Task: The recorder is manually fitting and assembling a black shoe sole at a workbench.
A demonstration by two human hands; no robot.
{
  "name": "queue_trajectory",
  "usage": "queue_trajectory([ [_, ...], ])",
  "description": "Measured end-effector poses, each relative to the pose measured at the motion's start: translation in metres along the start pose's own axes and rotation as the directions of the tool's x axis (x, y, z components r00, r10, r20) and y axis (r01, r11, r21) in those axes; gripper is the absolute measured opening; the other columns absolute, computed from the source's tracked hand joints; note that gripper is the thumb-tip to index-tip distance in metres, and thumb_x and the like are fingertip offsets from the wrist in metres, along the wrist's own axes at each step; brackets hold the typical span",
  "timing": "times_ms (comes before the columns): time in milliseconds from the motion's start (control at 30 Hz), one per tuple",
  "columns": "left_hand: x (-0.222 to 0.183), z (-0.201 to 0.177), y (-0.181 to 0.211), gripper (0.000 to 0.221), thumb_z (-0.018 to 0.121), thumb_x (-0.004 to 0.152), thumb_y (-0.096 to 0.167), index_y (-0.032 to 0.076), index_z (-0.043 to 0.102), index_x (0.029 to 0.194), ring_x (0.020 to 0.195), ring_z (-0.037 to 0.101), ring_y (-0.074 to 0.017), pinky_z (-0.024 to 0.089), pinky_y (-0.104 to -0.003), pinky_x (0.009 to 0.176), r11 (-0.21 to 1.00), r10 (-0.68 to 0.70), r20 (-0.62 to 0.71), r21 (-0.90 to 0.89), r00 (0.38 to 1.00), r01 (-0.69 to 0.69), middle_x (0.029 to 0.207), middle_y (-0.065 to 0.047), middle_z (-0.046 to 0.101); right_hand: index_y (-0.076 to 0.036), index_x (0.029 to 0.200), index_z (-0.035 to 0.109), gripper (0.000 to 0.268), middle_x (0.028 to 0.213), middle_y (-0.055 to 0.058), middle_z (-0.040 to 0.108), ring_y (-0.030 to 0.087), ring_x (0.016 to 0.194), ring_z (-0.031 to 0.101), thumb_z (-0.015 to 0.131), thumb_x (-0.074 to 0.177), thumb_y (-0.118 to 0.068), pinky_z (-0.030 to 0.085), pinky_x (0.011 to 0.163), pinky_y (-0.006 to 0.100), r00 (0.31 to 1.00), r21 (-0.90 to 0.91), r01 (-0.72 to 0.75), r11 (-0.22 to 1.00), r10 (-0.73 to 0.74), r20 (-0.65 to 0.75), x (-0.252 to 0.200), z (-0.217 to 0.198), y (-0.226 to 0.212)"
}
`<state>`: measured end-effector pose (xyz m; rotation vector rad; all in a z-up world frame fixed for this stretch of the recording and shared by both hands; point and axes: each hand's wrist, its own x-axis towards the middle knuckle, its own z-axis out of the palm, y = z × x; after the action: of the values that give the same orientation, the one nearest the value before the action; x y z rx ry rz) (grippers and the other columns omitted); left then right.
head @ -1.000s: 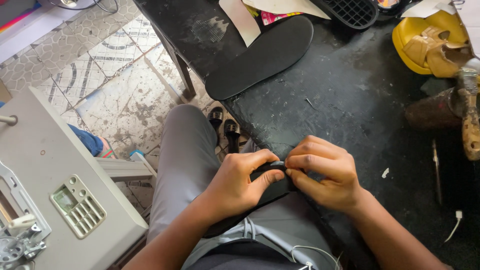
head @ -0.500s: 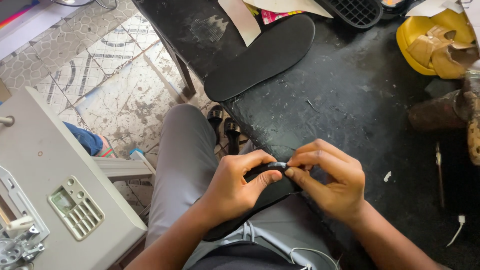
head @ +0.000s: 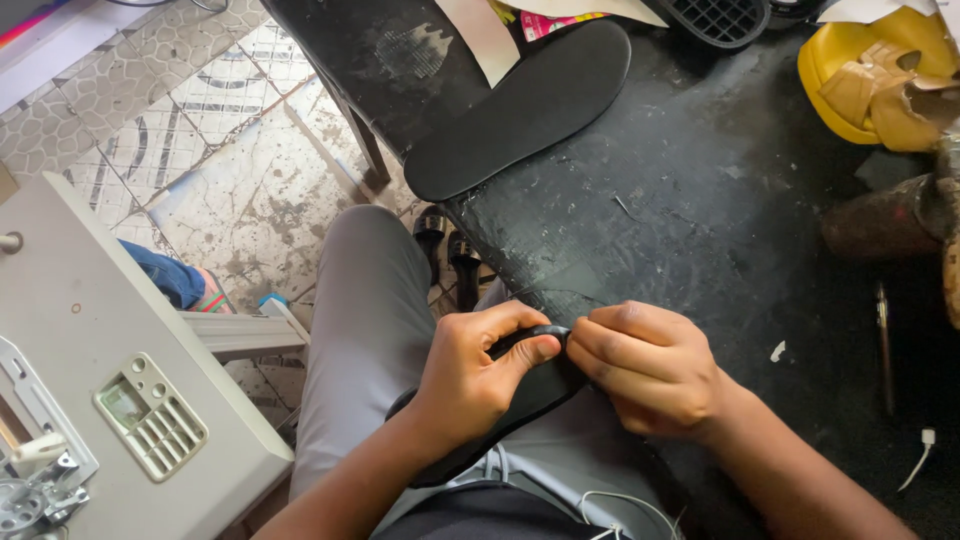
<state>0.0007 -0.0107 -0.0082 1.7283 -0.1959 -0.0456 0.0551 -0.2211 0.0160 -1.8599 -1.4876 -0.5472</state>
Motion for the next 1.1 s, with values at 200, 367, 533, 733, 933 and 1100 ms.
queue_trajectory([
  [200, 0.006, 0.004, -0.005, 0.017, 0.074, 0.09, 0.013, -0.002, 0.072, 0.098, 0.073, 0.071, -0.0109, 0.053, -0.027, 0.064, 0.998, 0.012, -0.032, 0.055, 0.999, -0.011, 0.082, -0.012, 0.075, 0.009, 0.098, 0.069, 0.042, 0.105, 0.017, 0.066, 0.031, 0.095, 0.067, 0.066, 0.065, -0.016, 0.057, 0.074, 0.041, 0.983, -0.029, -0.028, 0.999, 0.032, 0.178, 0.011, -0.007, -0.005],
  [367, 0.011, 0.005, -0.004, 0.016, 0.072, 0.092, 0.012, -0.003, 0.072, 0.098, 0.073, 0.072, -0.0139, 0.053, -0.028, 0.065, 0.997, 0.014, -0.049, 0.078, 0.999, -0.01, 0.082, -0.014, 0.075, 0.01, 0.1, 0.068, 0.035, 0.104, 0.017, 0.065, 0.031, 0.097, 0.066, 0.067, 0.072, -0.012, 0.056, 0.074, 0.04, 0.98, -0.095, -0.052, 0.994, 0.07, 0.188, 0.014, -0.008, -0.009],
  [533, 0.022, -0.001, 0.007, 0.015, 0.07, 0.094, 0.014, -0.001, 0.072, 0.098, 0.075, 0.075, -0.0159, 0.054, -0.029, 0.065, 0.987, 0.046, -0.066, 0.154, 0.997, -0.035, 0.083, -0.014, 0.076, 0.009, 0.099, 0.069, 0.033, 0.105, 0.015, 0.066, 0.031, 0.101, 0.066, 0.067, 0.074, -0.013, 0.053, 0.078, 0.04, 0.974, -0.153, -0.05, 0.987, 0.082, 0.212, 0.02, -0.007, -0.021],
  [733, 0.025, 0.0, 0.009, 0.019, 0.068, 0.094, 0.02, 0.001, 0.071, 0.097, 0.073, 0.076, -0.0168, 0.054, -0.03, 0.065, 0.982, 0.012, -0.019, 0.187, 1.0, -0.008, 0.08, -0.013, 0.076, -0.004, 0.096, 0.072, 0.024, 0.102, 0.003, 0.071, 0.027, 0.095, 0.061, 0.077, 0.074, -0.012, 0.046, 0.08, 0.038, 0.99, -0.247, -0.088, 0.965, 0.113, 0.089, 0.018, -0.008, -0.023],
  [933, 0.019, -0.003, 0.009, 0.02, 0.067, 0.095, 0.02, 0.001, 0.07, 0.099, 0.075, 0.075, -0.0149, 0.055, -0.029, 0.067, 0.99, 0.027, -0.065, 0.142, 0.998, -0.017, 0.081, -0.011, 0.075, -0.003, 0.106, 0.072, 0.027, 0.104, 0.009, 0.067, 0.024, 0.101, 0.061, 0.08, 0.081, -0.007, 0.048, 0.088, 0.034, 0.845, -0.013, -0.516, 0.857, 0.506, -0.176, 0.015, -0.009, -0.016],
  [1100, 0.017, -0.003, 0.01, 0.022, 0.073, 0.093, 0.023, 0.001, 0.072, 0.097, 0.073, 0.074, -0.0131, 0.055, -0.028, 0.066, 0.993, -0.008, -0.08, 0.116, 0.997, 0.017, 0.08, -0.011, 0.076, -0.001, 0.105, 0.075, 0.023, 0.095, 0.006, 0.072, 0.014, 0.084, 0.061, 0.076, 0.082, -0.001, 0.048, 0.074, 0.028, 0.703, 0.285, -0.683, 0.673, 0.711, 0.005, 0.0, 0.004, -0.01],
])
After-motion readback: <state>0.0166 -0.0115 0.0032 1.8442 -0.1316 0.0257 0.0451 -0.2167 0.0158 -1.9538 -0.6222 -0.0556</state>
